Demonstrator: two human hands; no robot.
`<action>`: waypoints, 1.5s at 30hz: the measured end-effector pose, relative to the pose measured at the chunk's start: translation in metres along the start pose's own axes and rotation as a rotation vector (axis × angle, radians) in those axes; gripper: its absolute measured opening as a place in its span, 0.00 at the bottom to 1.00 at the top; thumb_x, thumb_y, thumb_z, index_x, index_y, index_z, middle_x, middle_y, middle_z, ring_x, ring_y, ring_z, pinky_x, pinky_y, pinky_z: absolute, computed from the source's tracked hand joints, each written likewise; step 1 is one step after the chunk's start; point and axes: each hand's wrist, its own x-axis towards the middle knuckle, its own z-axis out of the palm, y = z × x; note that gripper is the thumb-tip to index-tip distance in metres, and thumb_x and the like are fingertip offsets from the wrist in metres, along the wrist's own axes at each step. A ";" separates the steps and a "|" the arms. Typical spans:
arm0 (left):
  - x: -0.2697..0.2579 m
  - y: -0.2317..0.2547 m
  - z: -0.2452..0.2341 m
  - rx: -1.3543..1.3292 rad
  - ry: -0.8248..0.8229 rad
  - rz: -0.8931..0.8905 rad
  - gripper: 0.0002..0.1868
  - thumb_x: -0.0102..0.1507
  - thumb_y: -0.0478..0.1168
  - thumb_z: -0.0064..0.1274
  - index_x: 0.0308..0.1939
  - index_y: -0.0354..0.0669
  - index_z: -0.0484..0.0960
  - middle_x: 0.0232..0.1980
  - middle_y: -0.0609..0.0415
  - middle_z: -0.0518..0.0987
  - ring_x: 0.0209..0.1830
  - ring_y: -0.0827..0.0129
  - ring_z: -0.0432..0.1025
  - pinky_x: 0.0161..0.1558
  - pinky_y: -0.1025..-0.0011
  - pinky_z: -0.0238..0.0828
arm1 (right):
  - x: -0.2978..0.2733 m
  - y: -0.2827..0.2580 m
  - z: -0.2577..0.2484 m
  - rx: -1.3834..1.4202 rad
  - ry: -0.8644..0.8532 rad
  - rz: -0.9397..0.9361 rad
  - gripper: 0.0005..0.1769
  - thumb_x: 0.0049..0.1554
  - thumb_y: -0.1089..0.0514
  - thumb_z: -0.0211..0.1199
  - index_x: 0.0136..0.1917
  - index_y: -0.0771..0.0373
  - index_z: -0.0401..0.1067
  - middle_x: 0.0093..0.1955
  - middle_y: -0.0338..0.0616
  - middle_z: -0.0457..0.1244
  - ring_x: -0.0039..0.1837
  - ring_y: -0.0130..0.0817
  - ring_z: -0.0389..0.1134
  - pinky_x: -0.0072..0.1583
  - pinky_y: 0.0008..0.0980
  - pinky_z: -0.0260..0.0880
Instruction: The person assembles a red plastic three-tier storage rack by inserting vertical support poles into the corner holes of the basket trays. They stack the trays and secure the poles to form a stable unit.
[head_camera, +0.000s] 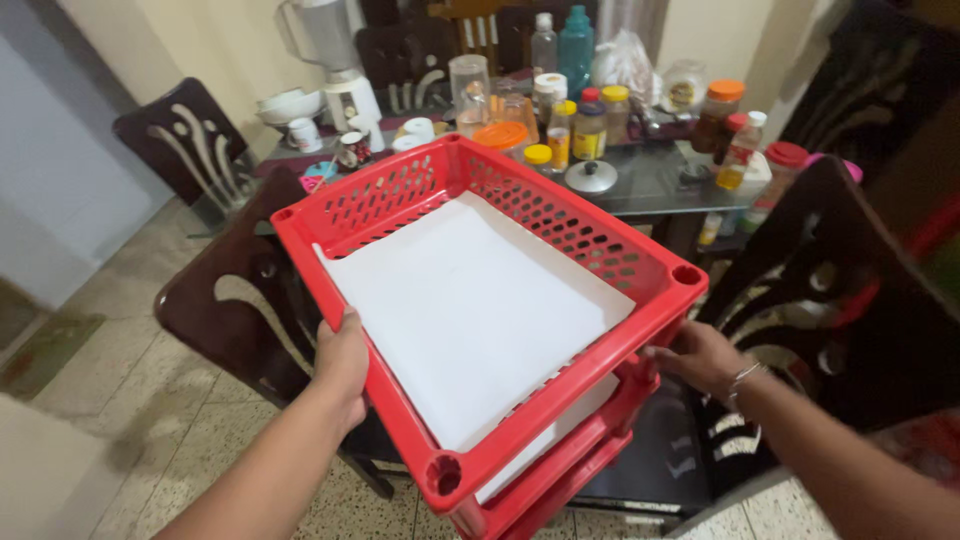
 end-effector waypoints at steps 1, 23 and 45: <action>0.004 -0.001 0.002 -0.010 0.011 -0.010 0.21 0.73 0.49 0.32 0.64 0.41 0.65 0.56 0.44 0.77 0.52 0.56 0.77 0.50 0.52 0.80 | 0.007 0.008 0.008 -0.075 0.057 -0.017 0.16 0.56 0.56 0.70 0.55 0.68 0.80 0.49 0.50 0.76 0.51 0.37 0.73 0.54 0.39 0.75; 0.038 -0.005 0.003 0.083 0.107 0.074 0.22 0.72 0.52 0.35 0.62 0.41 0.69 0.54 0.46 0.79 0.50 0.58 0.76 0.51 0.53 0.79 | -0.016 -0.020 0.038 -0.521 0.251 -0.002 0.17 0.59 0.45 0.64 0.50 0.61 0.79 0.45 0.53 0.74 0.51 0.48 0.77 0.54 0.44 0.75; -0.133 0.008 -0.004 0.130 0.008 -0.127 0.35 0.63 0.35 0.48 0.73 0.53 0.53 0.64 0.43 0.74 0.57 0.58 0.76 0.54 0.55 0.81 | -0.039 -0.157 -0.021 0.702 -0.094 0.230 0.22 0.60 0.45 0.49 0.60 0.55 0.72 0.54 0.37 0.71 0.52 0.31 0.72 0.52 0.37 0.73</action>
